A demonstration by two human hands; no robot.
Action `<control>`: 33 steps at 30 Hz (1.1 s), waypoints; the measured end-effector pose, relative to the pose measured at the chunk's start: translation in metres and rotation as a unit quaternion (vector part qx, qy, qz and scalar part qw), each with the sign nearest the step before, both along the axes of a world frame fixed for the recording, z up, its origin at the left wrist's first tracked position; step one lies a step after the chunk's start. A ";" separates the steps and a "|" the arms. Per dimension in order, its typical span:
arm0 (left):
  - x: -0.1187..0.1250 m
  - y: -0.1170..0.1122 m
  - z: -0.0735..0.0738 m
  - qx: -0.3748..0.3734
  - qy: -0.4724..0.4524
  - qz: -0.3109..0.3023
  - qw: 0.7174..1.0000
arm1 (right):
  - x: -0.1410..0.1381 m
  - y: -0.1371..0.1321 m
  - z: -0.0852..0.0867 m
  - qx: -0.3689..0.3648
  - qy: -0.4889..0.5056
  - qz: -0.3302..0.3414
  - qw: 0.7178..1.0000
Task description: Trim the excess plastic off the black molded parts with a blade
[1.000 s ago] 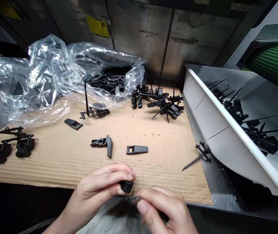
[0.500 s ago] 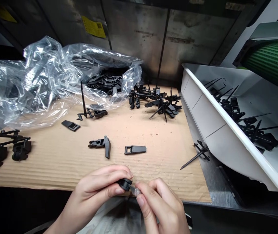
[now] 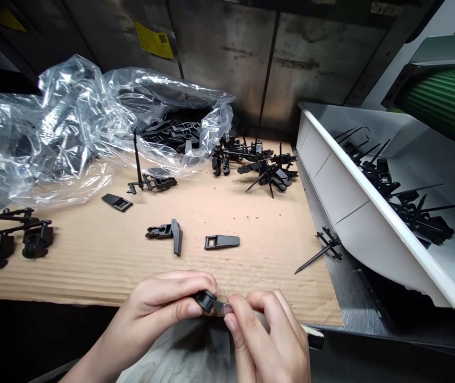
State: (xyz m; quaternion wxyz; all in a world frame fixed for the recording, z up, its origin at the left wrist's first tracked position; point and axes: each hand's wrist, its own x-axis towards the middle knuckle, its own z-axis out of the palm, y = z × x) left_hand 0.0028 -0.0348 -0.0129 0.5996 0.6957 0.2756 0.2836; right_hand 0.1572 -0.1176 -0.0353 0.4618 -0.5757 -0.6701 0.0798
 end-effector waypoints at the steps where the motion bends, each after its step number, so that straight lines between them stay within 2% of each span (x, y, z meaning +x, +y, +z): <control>1: 0.000 0.000 0.000 -0.005 0.001 -0.001 1.000 | 0.000 0.001 0.000 0.018 -0.016 -0.013 1.000; 4: -0.001 -0.001 0.001 -0.023 0.002 -0.011 1.000 | 0.002 0.002 0.001 0.047 -0.045 -0.051 0.997; 6: -0.002 -0.002 0.001 -0.024 0.002 -0.013 1.000 | 0.007 0.002 0.003 0.030 -0.028 -0.058 0.997; 11: -0.004 -0.005 -0.005 0.019 -0.015 0.063 0.998 | 0.011 0.001 0.008 -0.083 0.077 0.038 0.993; 15: -0.003 -0.005 -0.010 0.073 -0.034 0.063 0.995 | 0.003 0.000 0.006 -0.066 0.101 0.049 0.991; 21: -0.001 -0.004 -0.009 0.108 -0.023 0.055 0.992 | 0.004 0.004 0.005 -0.048 0.015 0.097 0.994; 26: -0.003 -0.005 -0.007 0.113 0.000 0.038 0.993 | 0.009 0.006 0.005 -0.021 -0.057 0.072 0.996; 29: -0.004 -0.004 -0.006 0.084 0.002 0.025 0.996 | 0.010 0.007 0.002 0.008 -0.090 0.051 0.995; 33: -0.003 -0.003 -0.005 0.048 -0.006 -0.007 0.999 | 0.012 0.008 0.001 0.045 -0.108 -0.009 0.993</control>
